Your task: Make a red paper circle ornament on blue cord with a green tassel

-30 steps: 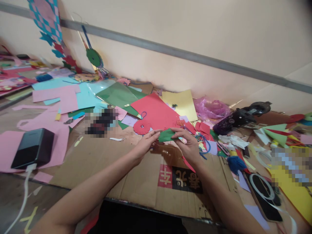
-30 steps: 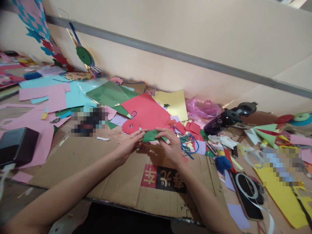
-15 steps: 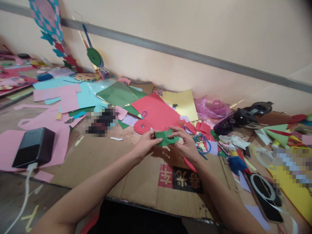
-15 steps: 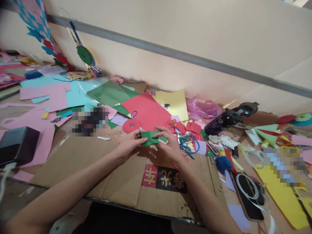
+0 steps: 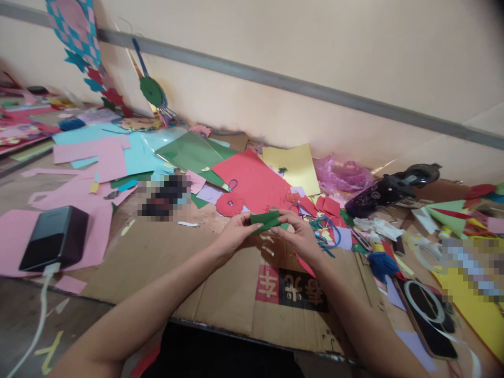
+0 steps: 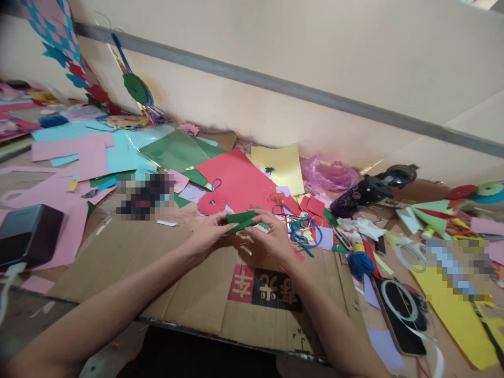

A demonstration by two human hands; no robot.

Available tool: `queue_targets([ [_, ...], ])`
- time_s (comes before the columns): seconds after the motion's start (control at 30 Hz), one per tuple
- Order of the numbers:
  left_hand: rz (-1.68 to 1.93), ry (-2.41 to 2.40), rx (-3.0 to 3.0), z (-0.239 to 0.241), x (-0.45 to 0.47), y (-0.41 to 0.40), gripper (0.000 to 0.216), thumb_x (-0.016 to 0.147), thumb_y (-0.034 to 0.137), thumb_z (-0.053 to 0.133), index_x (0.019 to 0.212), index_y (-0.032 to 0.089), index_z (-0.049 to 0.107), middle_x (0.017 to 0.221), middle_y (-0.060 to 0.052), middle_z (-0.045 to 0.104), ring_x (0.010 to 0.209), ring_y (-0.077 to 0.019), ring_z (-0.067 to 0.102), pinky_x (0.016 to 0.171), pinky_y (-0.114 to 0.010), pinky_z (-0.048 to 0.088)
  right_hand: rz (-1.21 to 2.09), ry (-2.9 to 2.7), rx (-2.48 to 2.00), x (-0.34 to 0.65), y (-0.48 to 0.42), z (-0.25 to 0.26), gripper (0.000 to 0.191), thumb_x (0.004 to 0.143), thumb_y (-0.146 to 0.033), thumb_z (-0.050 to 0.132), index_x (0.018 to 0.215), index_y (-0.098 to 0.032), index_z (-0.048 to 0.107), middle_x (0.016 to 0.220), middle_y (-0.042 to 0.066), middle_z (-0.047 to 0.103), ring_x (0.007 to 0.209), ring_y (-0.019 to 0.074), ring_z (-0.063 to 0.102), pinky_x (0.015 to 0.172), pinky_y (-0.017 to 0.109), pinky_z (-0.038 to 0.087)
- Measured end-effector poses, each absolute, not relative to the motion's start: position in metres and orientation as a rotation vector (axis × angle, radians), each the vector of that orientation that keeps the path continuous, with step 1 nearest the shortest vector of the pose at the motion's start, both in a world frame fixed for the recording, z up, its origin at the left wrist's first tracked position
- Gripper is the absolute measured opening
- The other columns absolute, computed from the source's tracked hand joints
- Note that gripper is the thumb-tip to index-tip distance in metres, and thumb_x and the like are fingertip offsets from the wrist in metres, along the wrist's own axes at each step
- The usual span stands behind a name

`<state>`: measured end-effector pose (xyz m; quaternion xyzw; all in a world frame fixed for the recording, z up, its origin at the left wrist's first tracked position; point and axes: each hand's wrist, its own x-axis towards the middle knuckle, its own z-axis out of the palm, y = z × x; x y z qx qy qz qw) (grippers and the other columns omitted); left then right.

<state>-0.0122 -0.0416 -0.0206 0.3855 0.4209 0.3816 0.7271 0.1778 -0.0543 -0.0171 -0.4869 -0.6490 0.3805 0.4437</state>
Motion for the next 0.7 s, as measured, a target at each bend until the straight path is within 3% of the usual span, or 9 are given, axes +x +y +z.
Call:
queue_targets([
  [0.23,0.82,0.944,0.88,-0.018,-0.012,-0.043,0.034,0.067,0.042,0.079,0.084,0.017,0.064,0.072,0.001,0.061,0.06,-0.0092,0.054,0.058,-0.021,0.043,0.95,-1.464,-1.208,0.175,-0.054,-0.024,0.017,0.076,-0.038,0.073,0.079,-0.022,0.069,0.085,0.004,0.072,0.083,0.0209,0.066,0.082,0.035,0.051],
  [0.43,0.847,0.944,0.919,-0.026,-0.013,-0.04,0.051,0.076,0.068,0.062,0.076,0.017,0.061,0.063,-0.002,0.061,0.056,-0.0138,0.055,0.054,-0.025,0.041,0.956,-1.412,-1.262,0.177,-0.052,-0.031,0.024,0.075,-0.043,0.073,0.079,-0.021,0.064,0.079,0.003,0.068,0.074,0.019,0.062,0.071,0.032,0.05],
  [0.7,0.854,0.872,1.085,-0.021,-0.01,-0.044,0.036,0.069,0.041,0.079,0.093,0.016,0.069,0.077,-0.002,0.063,0.064,-0.0104,0.05,0.058,-0.022,0.037,0.984,-1.334,-1.243,0.174,-0.053,-0.028,0.019,0.075,-0.036,0.073,0.08,-0.021,0.063,0.079,0.002,0.067,0.075,0.0179,0.062,0.072,0.031,0.05],
])
